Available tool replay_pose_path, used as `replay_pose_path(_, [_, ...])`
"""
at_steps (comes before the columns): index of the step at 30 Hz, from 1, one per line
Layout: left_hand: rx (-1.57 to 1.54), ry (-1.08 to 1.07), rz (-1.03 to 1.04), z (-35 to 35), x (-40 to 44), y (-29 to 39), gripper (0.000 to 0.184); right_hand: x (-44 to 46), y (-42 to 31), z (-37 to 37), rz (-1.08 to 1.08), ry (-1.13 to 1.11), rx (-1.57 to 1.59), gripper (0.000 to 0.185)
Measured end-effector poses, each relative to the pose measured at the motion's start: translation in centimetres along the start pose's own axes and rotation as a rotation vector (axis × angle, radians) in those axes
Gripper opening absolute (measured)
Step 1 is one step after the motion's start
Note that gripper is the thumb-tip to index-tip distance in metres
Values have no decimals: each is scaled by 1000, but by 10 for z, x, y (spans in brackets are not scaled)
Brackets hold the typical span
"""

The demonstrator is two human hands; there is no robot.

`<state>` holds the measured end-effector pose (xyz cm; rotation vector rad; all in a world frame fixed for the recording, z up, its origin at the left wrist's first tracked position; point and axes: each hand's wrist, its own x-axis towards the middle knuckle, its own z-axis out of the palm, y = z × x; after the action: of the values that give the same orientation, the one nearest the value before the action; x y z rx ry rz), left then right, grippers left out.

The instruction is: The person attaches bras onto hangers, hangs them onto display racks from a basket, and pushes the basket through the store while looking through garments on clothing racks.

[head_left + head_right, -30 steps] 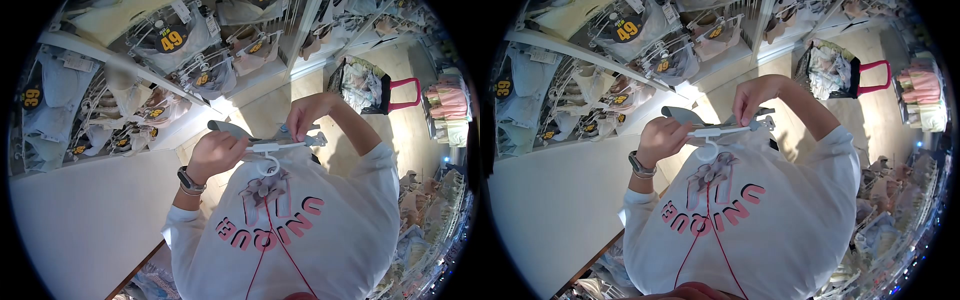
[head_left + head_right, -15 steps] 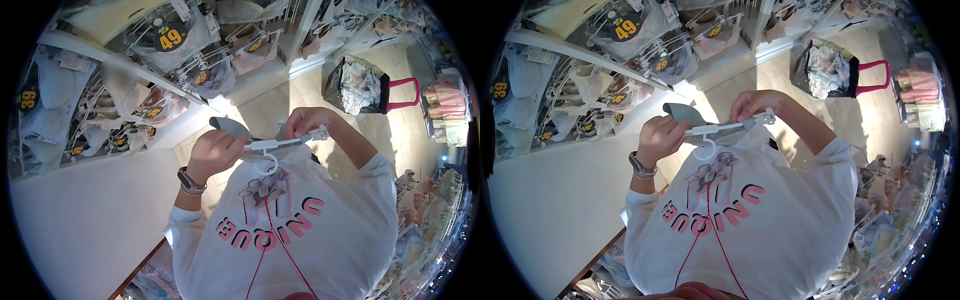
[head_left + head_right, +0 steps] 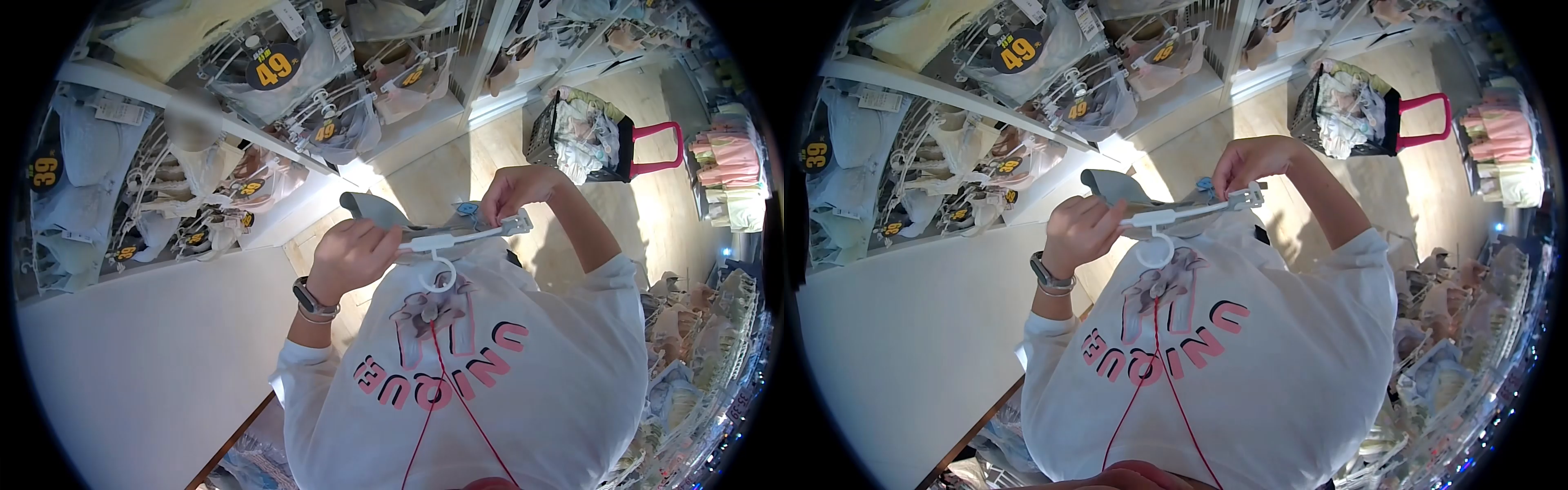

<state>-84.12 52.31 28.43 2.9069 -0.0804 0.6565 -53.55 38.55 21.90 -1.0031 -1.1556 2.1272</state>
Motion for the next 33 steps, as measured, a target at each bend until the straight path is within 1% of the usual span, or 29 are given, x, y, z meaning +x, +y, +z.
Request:
replay_pose_path(4, [-11, 14, 6, -3, 0, 1, 28, 1, 7, -4, -101, -33, 60, 18])
replay_pose_path(7, [37, -10, -40, -13, 1, 1, 26, 2, 21, -14, -141, -48, 273, 17])
replay_pose_path(10, [-35, -52, -115, -13, 2, -5, 21, 6, 24, -15, -267, -18, 247, 18])
replay_pose_path(13, [-223, -17, -251, -13, 8, -9, 15, 8, 27, -9, -418, 158, 352, 23])
replay_pose_path(14, [-217, -66, -298, -13, 9, -9, 11, 10, 34, -14, -440, 169, 307, 30])
replay_pose_path(17, [-207, -166, -375, -10, 7, -15, 13, 19, 44, -7, -537, 465, 350, 31])
replay_pose_path(18, [-198, -169, -394, -10, 8, -16, 13, 17, 37, -3, -537, 535, 121, 32])
replay_pose_path(21, [-203, -189, -467, -8, 11, -20, 18, 19, 31, 9, -590, 740, 187, 29])
replay_pose_path(24, [-280, -215, -593, -8, 11, -28, 28, 29, 29, 15, -629, 751, 192, 25])
replay_pose_path(27, [-346, -188, -627, -9, 14, -34, 25, 34, -4, 32, -633, 790, 127, 22])
replay_pose_path(30, [-443, -212, -685, -11, 14, -39, 26, 37, -2, 17, -496, 915, -58, 21])
replay_pose_path(33, [-542, -264, -728, -3, 7, -47, 27, 36, -5, 16, -502, 934, -73, 22])
